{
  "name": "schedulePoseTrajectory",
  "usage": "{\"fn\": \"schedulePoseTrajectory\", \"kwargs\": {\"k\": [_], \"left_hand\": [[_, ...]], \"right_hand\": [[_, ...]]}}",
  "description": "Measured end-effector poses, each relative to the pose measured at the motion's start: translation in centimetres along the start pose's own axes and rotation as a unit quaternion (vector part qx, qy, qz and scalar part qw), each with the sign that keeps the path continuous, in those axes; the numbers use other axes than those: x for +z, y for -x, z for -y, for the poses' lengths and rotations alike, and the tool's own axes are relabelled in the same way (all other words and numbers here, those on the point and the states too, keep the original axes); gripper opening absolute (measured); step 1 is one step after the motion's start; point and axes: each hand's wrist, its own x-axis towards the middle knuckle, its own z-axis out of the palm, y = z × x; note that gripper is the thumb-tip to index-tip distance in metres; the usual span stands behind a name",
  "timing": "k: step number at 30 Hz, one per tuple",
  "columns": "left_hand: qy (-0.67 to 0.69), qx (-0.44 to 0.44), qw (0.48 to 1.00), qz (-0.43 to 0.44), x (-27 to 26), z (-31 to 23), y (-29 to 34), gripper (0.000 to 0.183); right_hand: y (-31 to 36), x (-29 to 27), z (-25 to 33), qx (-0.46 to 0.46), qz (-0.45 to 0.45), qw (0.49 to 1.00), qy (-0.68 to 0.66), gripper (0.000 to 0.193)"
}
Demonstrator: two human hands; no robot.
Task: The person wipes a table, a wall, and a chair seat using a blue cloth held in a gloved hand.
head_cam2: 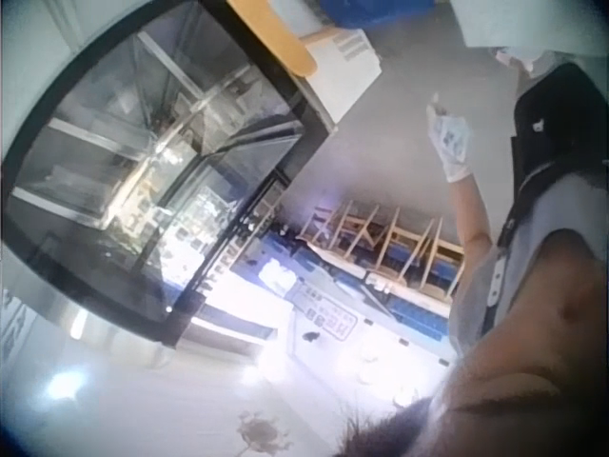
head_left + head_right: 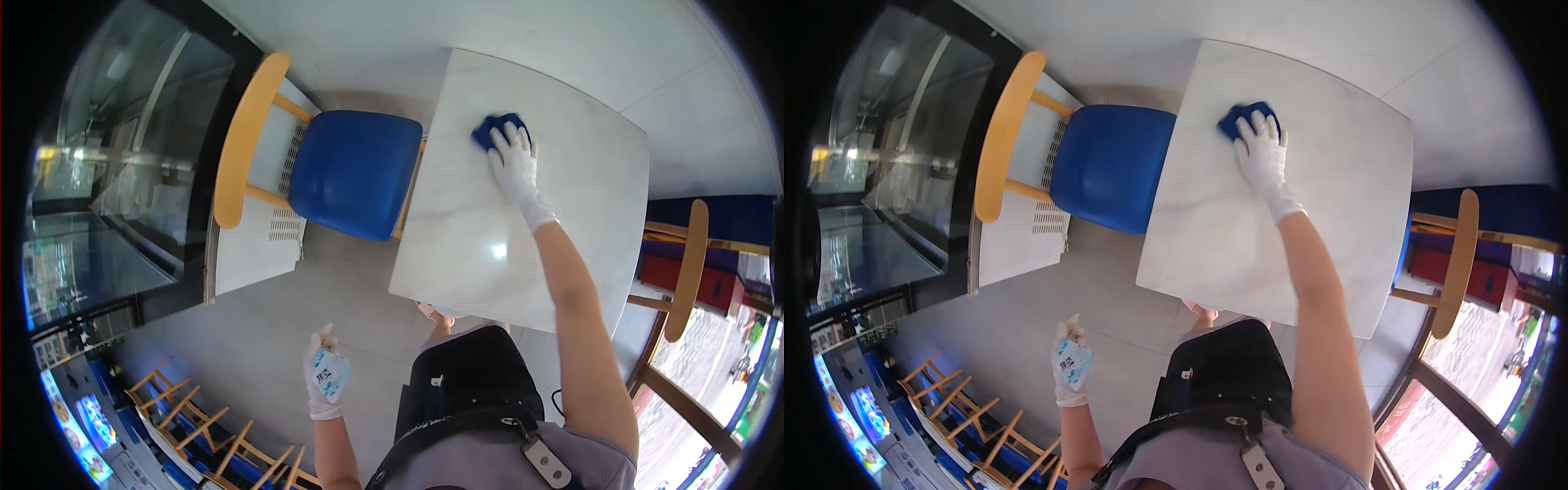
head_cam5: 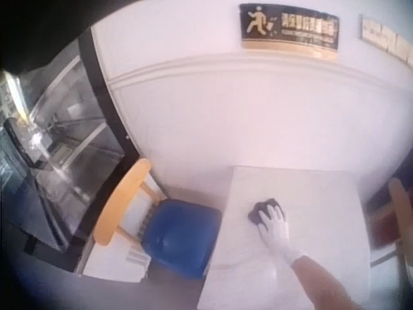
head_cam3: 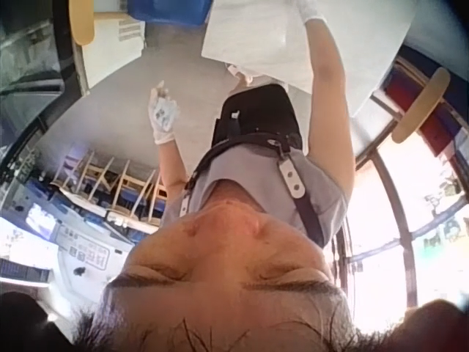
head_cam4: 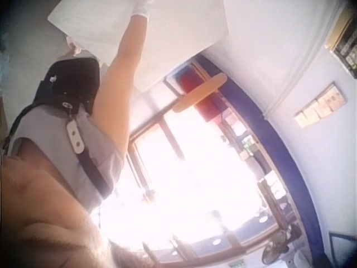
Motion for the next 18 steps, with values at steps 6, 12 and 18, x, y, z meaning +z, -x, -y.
{"fn": "schedulePoseTrajectory", "kwargs": {"k": [6, 12, 18], "left_hand": [[0.081, -0.072, 0.994, 0.004, 2.4, 0.1, -1.4, 0.036], [0.009, -0.066, 0.997, 0.043, 6.4, -0.4, -1.6, 0.035], [-0.009, -0.049, 0.997, 0.056, 5.4, 0.3, -2.0, 0.031]], "right_hand": [[7.9, 1.1, 11.3, -0.189, 0.133, 0.968, -0.094, 0.028], [12.5, -5.0, 2.1, -0.293, 0.063, 0.944, -0.136, 0.032], [8.7, -4.5, -15.4, 0.175, -0.116, 0.977, 0.035, 0.033]]}}
